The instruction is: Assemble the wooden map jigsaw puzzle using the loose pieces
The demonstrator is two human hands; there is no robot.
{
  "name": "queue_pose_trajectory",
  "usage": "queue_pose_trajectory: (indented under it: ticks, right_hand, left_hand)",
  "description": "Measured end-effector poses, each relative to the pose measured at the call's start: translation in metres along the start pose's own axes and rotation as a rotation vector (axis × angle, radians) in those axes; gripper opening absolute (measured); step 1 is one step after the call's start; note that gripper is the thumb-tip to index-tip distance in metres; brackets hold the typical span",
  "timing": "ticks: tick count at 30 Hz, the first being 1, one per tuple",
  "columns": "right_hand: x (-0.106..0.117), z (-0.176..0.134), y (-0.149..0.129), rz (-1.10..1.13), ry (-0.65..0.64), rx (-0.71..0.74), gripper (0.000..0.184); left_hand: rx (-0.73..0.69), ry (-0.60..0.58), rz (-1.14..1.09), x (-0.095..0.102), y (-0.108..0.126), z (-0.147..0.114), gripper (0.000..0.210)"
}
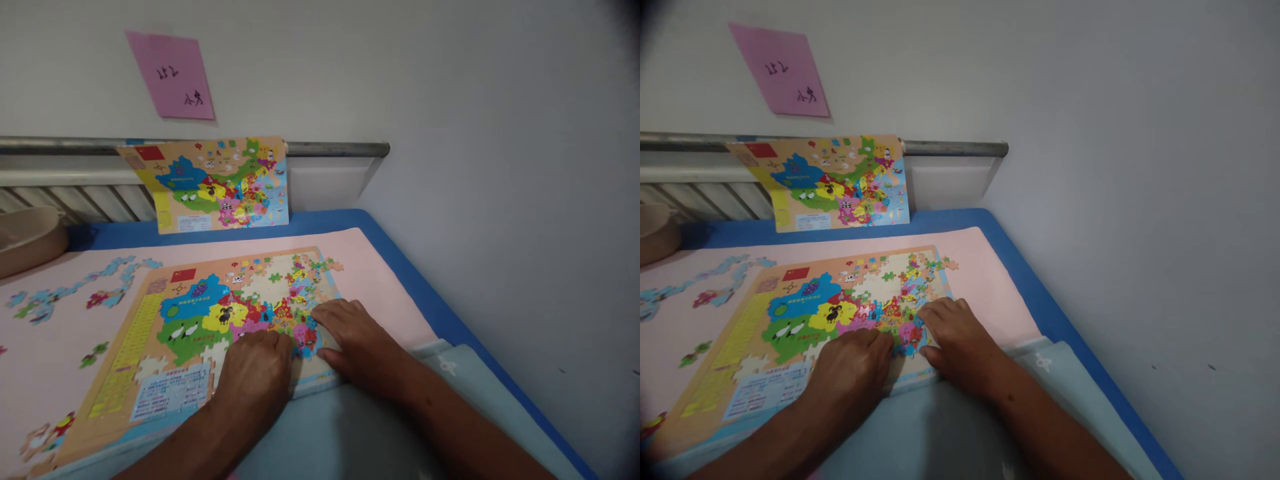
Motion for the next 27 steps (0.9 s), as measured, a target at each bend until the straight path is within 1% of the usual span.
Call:
queue_pose_trajectory:
  ticks: [9,15,23,24,25,26,27]
  right_hand:
    - [-0.001,0.001,-0.001,0.001,-0.015,0.002,0.05]
    - [-0.001,0.002,-0.002,0.002,-0.012,0.003,0.049]
    - [-0.002,0.0,-0.001,-0.005,0.004,0.017,0.05]
    - [-0.001,0.0,-0.001,-0.004,0.004,0.019,0.05]
    - [0.0,0.0,-0.002,-0.003,0.003,0.022,0.049]
    - [0.0,0.001,-0.004,-0.002,-0.001,0.024,0.048]
    - [0.0,0.002,-0.005,-0.003,-0.008,0.022,0.048]
  left_hand:
    - [0.018,0.009,-0.005,-0.003,-0.003,0.0,0.024]
    - [0.015,-0.002,-0.017,-0.004,-0.002,-0.001,0.029]
    - [0.021,0.015,-0.015,-0.004,-0.004,0.002,0.026]
    - [0.02,0.026,-0.014,-0.002,-0.003,0.0,0.025]
    - [0.008,0.067,-0.009,0.002,0.0,-0.004,0.024]
    - [-0.024,0.138,-0.003,0.008,0.004,-0.01,0.023]
    - [-0.083,0.237,0.001,0.016,0.011,-0.019,0.022]
Point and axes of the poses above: each hand's wrist, its own z-axis towards the middle knuckle, its own x-axis out of the back of the hand, y = z × x, the point moved 10 cm from there along z, towards the middle knuckle, and after that the axes turned 4 degrees about -y, right-handed, at the moved point
